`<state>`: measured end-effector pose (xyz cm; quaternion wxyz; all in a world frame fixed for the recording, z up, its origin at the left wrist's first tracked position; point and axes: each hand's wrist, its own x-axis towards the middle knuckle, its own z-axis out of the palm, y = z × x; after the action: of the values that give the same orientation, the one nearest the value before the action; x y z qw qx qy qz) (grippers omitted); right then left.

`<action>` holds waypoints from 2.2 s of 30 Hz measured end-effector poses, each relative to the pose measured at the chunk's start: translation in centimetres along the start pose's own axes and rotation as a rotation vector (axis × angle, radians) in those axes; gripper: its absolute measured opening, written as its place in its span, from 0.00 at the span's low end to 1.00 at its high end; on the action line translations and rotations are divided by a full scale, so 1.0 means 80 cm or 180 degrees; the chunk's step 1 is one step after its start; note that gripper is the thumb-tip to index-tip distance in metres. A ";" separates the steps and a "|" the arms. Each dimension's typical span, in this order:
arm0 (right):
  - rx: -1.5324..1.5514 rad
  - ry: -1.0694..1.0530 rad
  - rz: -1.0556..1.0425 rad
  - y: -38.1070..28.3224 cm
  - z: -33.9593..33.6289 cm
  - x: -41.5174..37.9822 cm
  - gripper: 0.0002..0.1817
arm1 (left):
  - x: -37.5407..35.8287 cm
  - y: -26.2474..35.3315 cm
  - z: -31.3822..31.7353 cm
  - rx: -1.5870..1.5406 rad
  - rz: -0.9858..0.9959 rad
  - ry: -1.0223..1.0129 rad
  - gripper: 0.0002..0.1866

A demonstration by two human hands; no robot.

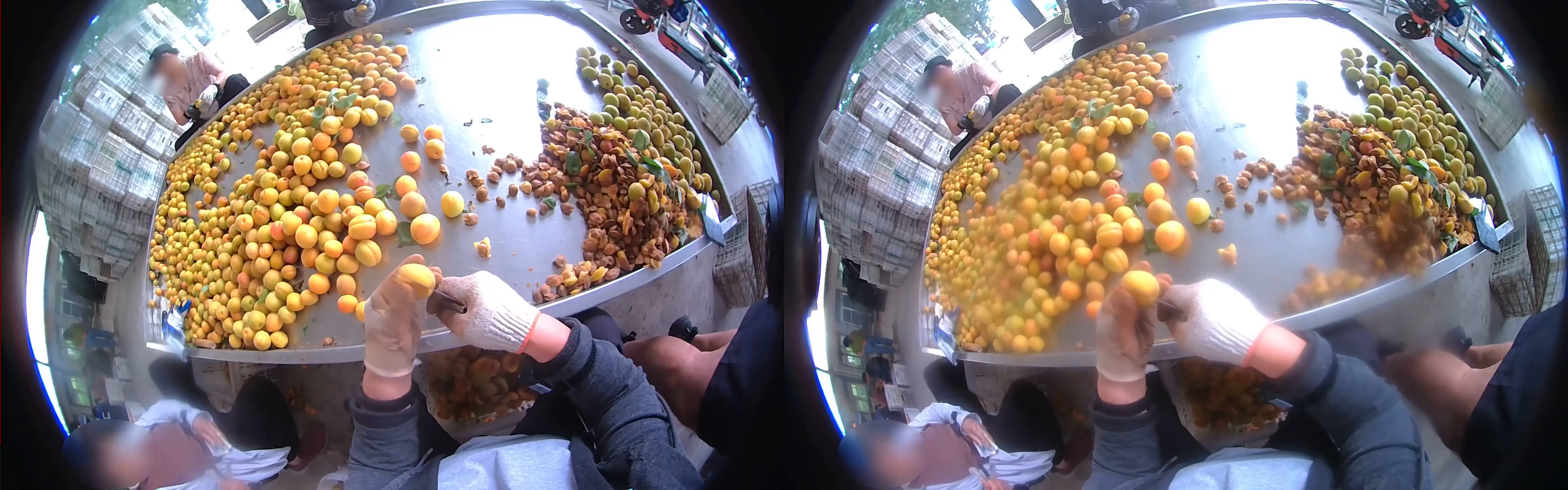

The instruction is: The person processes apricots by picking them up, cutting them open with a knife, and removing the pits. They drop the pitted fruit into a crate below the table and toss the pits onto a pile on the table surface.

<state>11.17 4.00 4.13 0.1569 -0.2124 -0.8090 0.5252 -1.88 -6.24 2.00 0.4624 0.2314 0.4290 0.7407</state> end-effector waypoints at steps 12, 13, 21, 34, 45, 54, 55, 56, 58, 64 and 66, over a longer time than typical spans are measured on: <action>-0.0489 0.0002 -0.0039 -0.006 -0.004 0.004 0.12 | -0.010 0.001 0.023 0.1789 0.0823 0.0244 0.31; -0.0378 0.0026 -0.0043 -0.003 -0.005 0.003 0.10 | -0.005 0.002 0.022 0.2278 0.1264 0.0131 0.32; 0.0091 0.0294 0.0284 0.031 0.015 0.004 0.04 | 0.005 -0.013 0.029 0.1656 0.1119 0.0300 0.30; 0.0037 0.0245 0.0362 0.045 0.019 0.011 0.06 | 0.005 0.000 0.011 0.1738 0.1573 0.0039 0.29; -0.0387 0.0271 0.0048 0.038 0.001 0.012 0.09 | 0.011 -0.012 0.026 0.1441 0.1384 0.0119 0.28; 0.0761 -0.0780 0.0676 0.006 -0.025 -0.002 0.20 | 0.011 -0.002 0.022 0.0534 0.1003 -0.0493 0.26; 0.0534 -0.0777 0.0648 0.010 -0.030 -0.002 0.15 | 0.013 -0.005 0.020 0.0530 0.1005 -0.0507 0.26; 0.0307 -0.0773 0.0622 0.015 -0.036 -0.003 0.11 | 0.017 -0.002 0.017 -0.0552 0.0675 -0.0447 0.25; 0.0956 0.0040 0.0824 0.037 -0.056 -0.009 0.09 | 0.029 0.000 0.006 -0.0738 0.0717 -0.0167 0.21; 0.0519 0.0766 0.0823 -0.016 -0.031 0.017 0.14 | 0.018 -0.021 0.029 0.2335 0.1795 -0.0116 0.25; 0.0696 0.0723 0.0613 0.008 -0.023 0.021 0.14 | 0.020 -0.023 0.033 0.2356 0.1937 -0.0106 0.25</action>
<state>10.73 6.52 4.32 0.2183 -0.3284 -0.7001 0.5953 0.23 -3.37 1.74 0.1179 0.5074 0.5691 0.6362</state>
